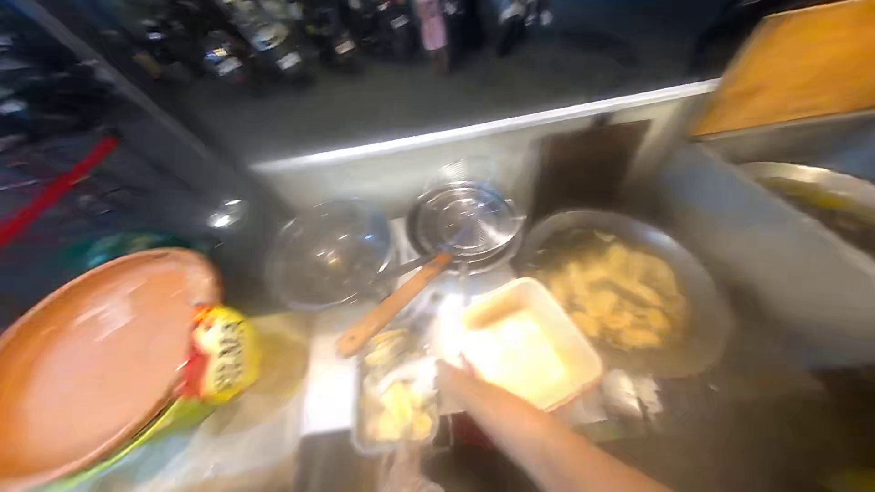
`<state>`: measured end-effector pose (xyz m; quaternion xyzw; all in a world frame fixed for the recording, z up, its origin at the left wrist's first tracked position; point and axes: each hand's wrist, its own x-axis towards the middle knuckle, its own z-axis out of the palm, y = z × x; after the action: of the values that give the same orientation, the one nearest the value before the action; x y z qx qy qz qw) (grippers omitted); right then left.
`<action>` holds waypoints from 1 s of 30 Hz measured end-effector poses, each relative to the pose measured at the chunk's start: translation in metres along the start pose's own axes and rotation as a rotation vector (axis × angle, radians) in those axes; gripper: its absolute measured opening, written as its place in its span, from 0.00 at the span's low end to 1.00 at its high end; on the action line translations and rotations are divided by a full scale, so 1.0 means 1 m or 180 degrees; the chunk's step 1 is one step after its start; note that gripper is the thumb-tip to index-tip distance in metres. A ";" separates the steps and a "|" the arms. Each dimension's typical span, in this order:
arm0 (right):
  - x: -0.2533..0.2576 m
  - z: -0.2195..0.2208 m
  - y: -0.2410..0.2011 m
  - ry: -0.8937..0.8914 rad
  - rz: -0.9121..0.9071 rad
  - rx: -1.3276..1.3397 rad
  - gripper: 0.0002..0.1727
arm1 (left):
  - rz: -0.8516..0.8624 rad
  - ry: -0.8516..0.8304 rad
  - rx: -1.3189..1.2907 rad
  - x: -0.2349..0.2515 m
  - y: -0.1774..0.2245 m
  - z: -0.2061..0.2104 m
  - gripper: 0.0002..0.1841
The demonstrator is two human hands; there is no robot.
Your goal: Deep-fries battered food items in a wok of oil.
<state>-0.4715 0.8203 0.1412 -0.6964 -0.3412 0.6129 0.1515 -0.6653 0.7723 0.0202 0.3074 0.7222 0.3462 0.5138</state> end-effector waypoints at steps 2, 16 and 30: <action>0.015 0.002 -0.001 -0.0045 0.0137 -0.0353 0.31 | -0.0084 0.0188 -0.0507 -0.002 0.000 0.008 0.24; -0.063 -0.026 -0.031 -0.0191 -0.1035 -0.1478 0.23 | -0.0089 0.0270 -0.0459 -0.010 0.004 0.015 0.20; -0.162 -0.157 0.055 0.0513 0.0066 -0.1824 0.26 | 0.0956 -0.0098 0.2919 -0.024 0.017 0.001 0.29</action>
<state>-0.3074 0.7063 0.2598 -0.7607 -0.4801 0.4359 -0.0309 -0.6563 0.7624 0.0465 0.6082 0.7403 0.0579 0.2803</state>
